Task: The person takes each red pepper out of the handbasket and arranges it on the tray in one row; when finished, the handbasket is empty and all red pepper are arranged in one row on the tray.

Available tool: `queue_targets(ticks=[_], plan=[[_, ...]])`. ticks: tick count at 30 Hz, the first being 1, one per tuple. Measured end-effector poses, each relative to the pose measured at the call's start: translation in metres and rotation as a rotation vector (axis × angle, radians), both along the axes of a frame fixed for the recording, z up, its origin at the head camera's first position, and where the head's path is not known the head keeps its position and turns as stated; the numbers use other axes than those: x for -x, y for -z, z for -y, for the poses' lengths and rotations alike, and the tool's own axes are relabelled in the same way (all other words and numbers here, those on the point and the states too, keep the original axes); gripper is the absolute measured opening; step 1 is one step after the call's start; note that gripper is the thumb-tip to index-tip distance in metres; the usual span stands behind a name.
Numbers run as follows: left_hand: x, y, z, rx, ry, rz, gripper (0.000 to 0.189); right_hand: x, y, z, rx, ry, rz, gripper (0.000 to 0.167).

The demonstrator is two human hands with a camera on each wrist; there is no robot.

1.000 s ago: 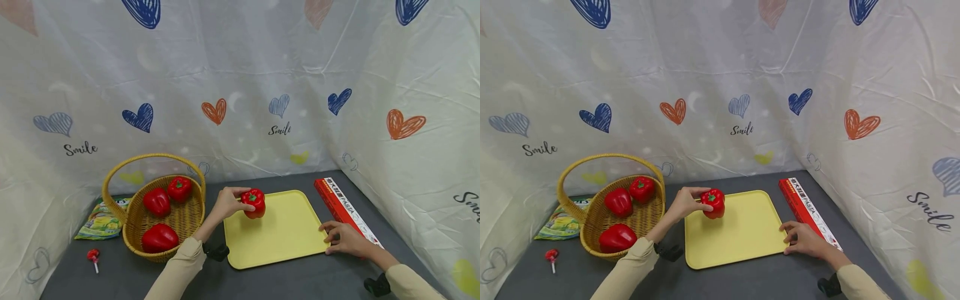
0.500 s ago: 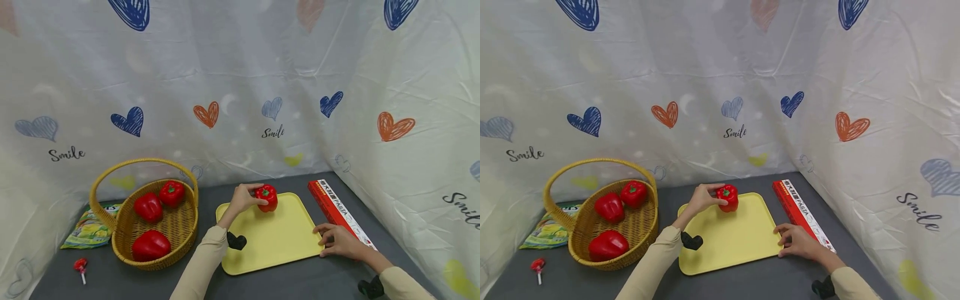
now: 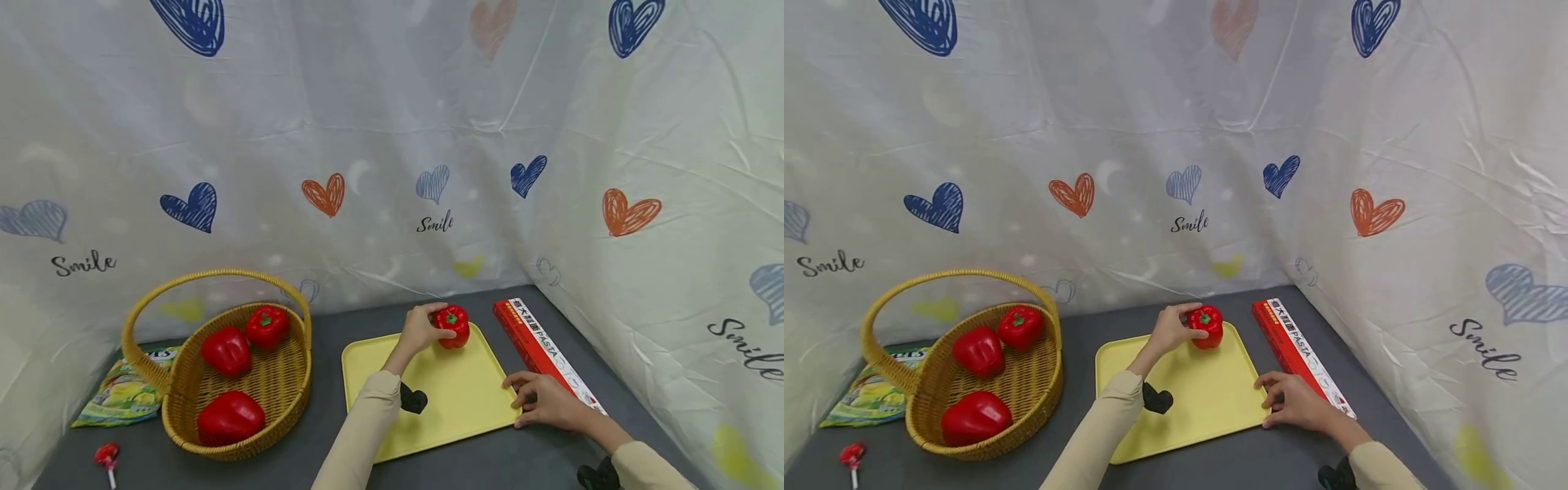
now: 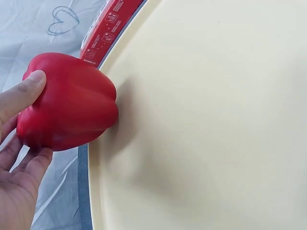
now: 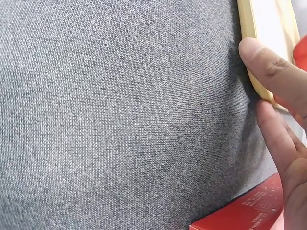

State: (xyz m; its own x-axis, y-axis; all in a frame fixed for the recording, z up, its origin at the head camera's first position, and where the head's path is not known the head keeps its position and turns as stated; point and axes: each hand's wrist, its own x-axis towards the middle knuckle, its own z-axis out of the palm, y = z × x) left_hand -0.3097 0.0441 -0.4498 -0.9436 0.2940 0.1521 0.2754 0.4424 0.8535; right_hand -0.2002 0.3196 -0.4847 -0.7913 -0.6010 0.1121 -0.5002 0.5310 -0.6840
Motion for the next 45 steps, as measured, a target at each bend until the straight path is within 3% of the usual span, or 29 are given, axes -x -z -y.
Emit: queue_targets(ticks=[9, 13, 19, 27, 35, 39, 45], plan=[[0.000, 0.005, -0.015, -0.036, -0.055, -0.008, 0.058, 0.000, 0.001, 0.001, -0.022, 0.023, 0.007, 0.025], [0.001, 0.005, -0.023, -0.033, -0.058, 0.012, 0.059, 0.000, 0.001, 0.001, -0.026, 0.034, 0.026, 0.024], [0.002, 0.007, -0.029, -0.046, -0.049, -0.011, 0.061, 0.000, 0.001, 0.001, -0.027, 0.054, 0.039, 0.023], [-0.002, 0.010, -0.031, -0.169, -0.059, 0.018, 0.062, -0.002, 0.003, -0.001, -0.010, 0.055, 0.033, 0.023], [-0.002, 0.010, -0.034, -0.170, -0.092, -0.021, 0.061, -0.001, 0.001, -0.001, -0.018, 0.061, 0.067, 0.020], [0.000, 0.013, -0.040, -0.203, -0.118, -0.046, 0.060, -0.002, 0.002, -0.002, -0.012, 0.059, 0.060, 0.021], [0.001, 0.019, -0.047, -0.185, -0.137, -0.068, 0.061, -0.003, 0.005, -0.003, 0.018, 0.042, 0.038, 0.021]])
